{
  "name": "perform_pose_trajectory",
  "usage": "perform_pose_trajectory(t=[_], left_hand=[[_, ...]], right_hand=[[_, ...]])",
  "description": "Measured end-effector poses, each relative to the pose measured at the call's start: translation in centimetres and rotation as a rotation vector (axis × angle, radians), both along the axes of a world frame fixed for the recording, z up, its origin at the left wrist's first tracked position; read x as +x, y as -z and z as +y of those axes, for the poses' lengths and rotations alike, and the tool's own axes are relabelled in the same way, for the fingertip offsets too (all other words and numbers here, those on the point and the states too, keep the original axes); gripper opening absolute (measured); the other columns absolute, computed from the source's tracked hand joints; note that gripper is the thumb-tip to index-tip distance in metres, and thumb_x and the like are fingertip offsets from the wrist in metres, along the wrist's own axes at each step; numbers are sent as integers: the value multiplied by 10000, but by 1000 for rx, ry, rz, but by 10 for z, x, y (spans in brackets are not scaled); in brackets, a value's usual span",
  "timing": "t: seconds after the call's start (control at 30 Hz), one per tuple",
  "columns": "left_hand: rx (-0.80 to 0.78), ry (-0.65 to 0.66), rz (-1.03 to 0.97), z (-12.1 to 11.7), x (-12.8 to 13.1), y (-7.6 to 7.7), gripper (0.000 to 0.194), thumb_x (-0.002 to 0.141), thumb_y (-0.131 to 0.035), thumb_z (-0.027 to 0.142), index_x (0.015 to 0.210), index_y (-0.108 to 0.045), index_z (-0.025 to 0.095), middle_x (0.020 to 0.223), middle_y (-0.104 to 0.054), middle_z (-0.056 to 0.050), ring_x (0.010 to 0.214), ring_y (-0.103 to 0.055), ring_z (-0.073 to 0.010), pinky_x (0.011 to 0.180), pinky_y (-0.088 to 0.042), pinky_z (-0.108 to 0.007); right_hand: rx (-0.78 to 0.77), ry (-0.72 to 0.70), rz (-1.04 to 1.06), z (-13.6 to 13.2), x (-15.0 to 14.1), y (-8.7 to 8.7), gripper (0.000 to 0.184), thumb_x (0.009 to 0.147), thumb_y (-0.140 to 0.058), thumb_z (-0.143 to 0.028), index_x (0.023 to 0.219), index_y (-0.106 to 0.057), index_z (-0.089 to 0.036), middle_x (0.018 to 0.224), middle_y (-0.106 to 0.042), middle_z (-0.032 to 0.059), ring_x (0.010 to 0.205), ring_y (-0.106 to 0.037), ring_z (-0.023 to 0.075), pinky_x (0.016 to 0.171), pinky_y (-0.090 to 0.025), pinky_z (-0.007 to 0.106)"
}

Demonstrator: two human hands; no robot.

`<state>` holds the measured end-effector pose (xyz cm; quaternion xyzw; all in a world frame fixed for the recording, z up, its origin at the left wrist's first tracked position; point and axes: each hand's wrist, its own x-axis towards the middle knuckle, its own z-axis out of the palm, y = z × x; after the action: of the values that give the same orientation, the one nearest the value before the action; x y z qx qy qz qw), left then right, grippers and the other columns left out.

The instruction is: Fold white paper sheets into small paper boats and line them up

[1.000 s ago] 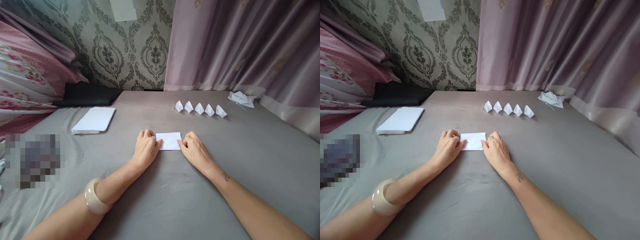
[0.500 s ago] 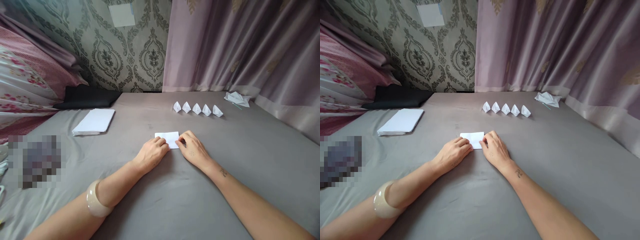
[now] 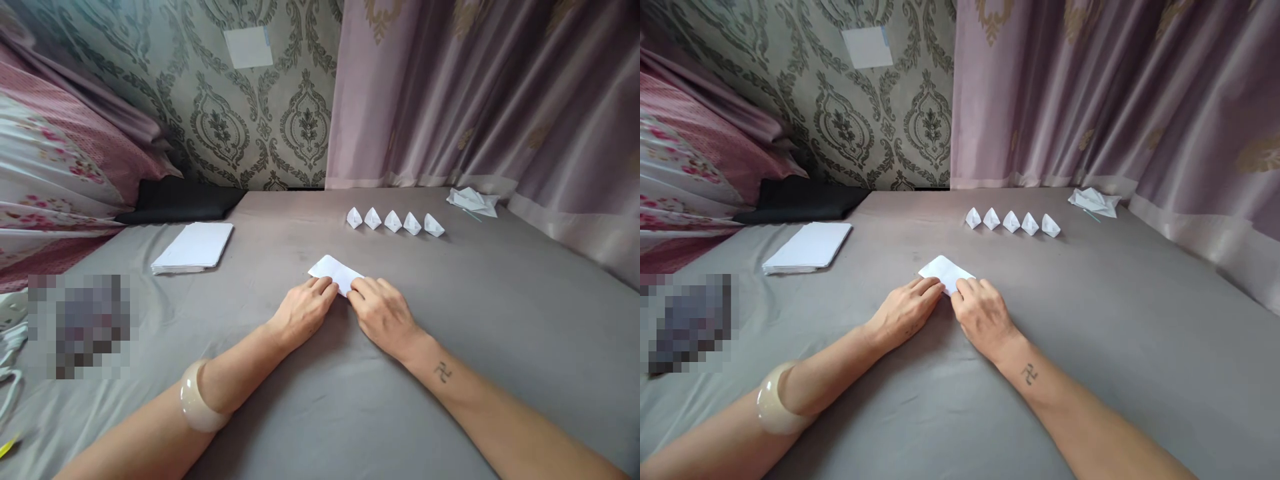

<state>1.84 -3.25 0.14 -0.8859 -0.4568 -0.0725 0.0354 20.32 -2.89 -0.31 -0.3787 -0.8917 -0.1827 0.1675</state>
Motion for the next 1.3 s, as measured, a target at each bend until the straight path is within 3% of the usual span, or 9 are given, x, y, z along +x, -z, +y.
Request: perform_pose_trajectory(t=[0.17,0.3,0.43,0.57,0.8,0.97,1.1,1.17,1.3], left_hand=[[-27,8,-143,0,2,5,211,965,-361,160,1057,-551,155,1158,-617,-102,1060,-610,-204,870,-545,-316],[41,76,-205,6,0,12,263,960,-349,145,1135,-543,117,1223,-604,-140,1198,-551,-221,1010,-480,-354],[77,121,-217,12,-4,18,295,960,-332,149,1124,-577,142,1197,-639,-122,1217,-547,-218,1062,-439,-392],[72,103,-268,15,-10,21,329,963,-338,171,1177,-586,161,1252,-629,-113,1211,-558,-209,1053,-452,-402],[-26,81,-335,8,-13,16,348,963,-360,190,1196,-616,149,1283,-618,-95,1250,-527,-206,1056,-451,-381],[-73,10,-420,-2,-10,14,307,895,-447,152,1082,-691,175,1223,-658,-77,1198,-571,-205,1016,-487,-345],[-65,-44,-502,-3,-6,13,244,896,-508,234,1002,-725,194,1159,-686,-73,1154,-579,-229,977,-505,-374],[-90,-100,-537,-2,-5,11,244,904,-515,277,871,-747,208,1119,-696,-63,1123,-574,-240,939,-515,-380],[-170,-287,-609,2,-2,5,325,897,-534,335,672,-726,201,1114,-668,-63,1094,-536,-256,891,-510,-387]], right_hand=[[18,-57,29,-13,-11,-2,196,821,-506,-45,684,-567,-171,741,-573,47,681,-459,180,624,-289,335],[-49,-57,53,-12,-13,0,177,837,-501,-59,729,-584,-171,788,-595,43,718,-486,179,655,-328,332],[-213,20,187,-10,-10,1,141,837,-517,-87,892,-614,-173,932,-633,54,879,-538,203,745,-396,329],[-353,77,354,-2,0,3,309,796,-535,-87,1085,-595,-181,1092,-642,69,1013,-550,217,837,-443,346],[-367,-74,312,15,21,5,269,872,-452,-59,960,-665,-197,1029,-687,59,944,-586,192,822,-459,350],[-426,-188,283,16,25,0,210,875,-501,-108,923,-681,-204,946,-682,52,886,-593,175,816,-461,330],[-545,-121,389,20,28,1,202,856,-547,-144,989,-677,-225,1051,-646,44,945,-578,177,820,-467,317],[-604,-93,459,23,28,3,177,879,-536,-190,965,-685,-233,1047,-638,36,945,-580,169,821,-465,307],[-712,25,594,27,24,4,238,918,-489,-316,846,-698,-229,1006,-640,23,791,-595,138,725,-467,275]])
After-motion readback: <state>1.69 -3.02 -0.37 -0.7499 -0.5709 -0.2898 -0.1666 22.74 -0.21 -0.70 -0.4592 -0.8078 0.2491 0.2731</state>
